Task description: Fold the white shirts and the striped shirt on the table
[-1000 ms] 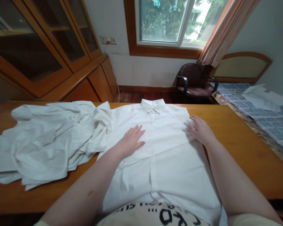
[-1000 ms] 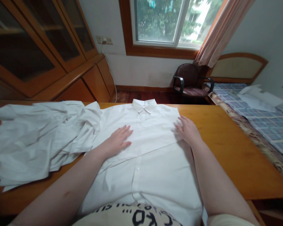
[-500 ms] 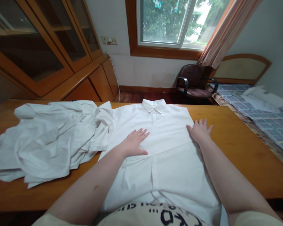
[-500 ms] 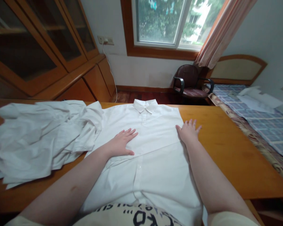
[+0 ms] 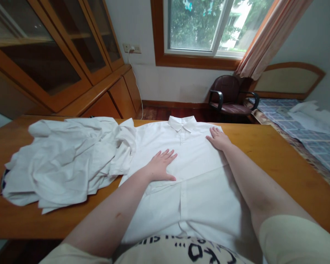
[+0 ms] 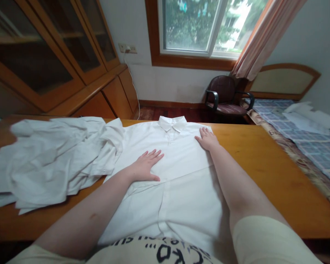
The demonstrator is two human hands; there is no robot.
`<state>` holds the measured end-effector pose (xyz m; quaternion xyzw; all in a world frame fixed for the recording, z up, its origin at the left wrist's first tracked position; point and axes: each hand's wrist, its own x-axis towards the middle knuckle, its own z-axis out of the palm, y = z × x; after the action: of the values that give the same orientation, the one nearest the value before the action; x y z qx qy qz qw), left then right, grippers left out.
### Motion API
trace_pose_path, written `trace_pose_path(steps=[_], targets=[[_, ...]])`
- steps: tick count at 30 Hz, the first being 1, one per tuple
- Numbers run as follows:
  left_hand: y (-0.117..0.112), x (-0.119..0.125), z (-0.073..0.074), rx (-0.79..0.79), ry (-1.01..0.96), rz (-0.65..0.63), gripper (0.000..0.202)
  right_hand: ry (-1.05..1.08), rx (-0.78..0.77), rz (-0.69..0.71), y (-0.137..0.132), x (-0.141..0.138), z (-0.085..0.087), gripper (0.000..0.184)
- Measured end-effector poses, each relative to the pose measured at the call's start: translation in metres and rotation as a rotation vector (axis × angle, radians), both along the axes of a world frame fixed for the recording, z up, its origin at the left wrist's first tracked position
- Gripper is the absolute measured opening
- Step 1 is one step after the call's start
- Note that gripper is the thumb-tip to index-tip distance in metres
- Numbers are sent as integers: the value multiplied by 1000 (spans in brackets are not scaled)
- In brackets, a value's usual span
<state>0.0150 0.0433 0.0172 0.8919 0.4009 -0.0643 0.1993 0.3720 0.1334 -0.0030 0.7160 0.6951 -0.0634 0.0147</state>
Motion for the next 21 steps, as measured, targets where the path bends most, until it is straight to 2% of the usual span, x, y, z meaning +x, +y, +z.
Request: trace_pose_path(steps=[2,5,8,10,12,14,16,18,19,21], targets=[[1,0,-2,9,-8,-10,108,12,15,-98,10,13,0,73],[3,1,-6,36,-24,-16,104,-4,23,-173,19,22,1,71],[6,5,-8,68,-33,17,86,-128,133,-206,23,12,8,72],[7,8,-9,87,-27,44,76,-200,252,-145,17,-11,14,70],[7,11,-9,111,-19,63,75,-173,301,24,0,-49,17,66],[6,12,-11,136,-17,70,76,-48,272,195,-27,-92,16,67],[4,13,-13,162,-27,70,76,78,185,425,-58,-125,11,68],[3,12,-15,186,-39,69,77,118,118,521,-81,-135,5,69],[3,12,-15,194,-44,69,77,112,97,502,-88,-129,2,69],[3,10,-16,200,-52,68,76,62,68,375,-92,-100,0,70]])
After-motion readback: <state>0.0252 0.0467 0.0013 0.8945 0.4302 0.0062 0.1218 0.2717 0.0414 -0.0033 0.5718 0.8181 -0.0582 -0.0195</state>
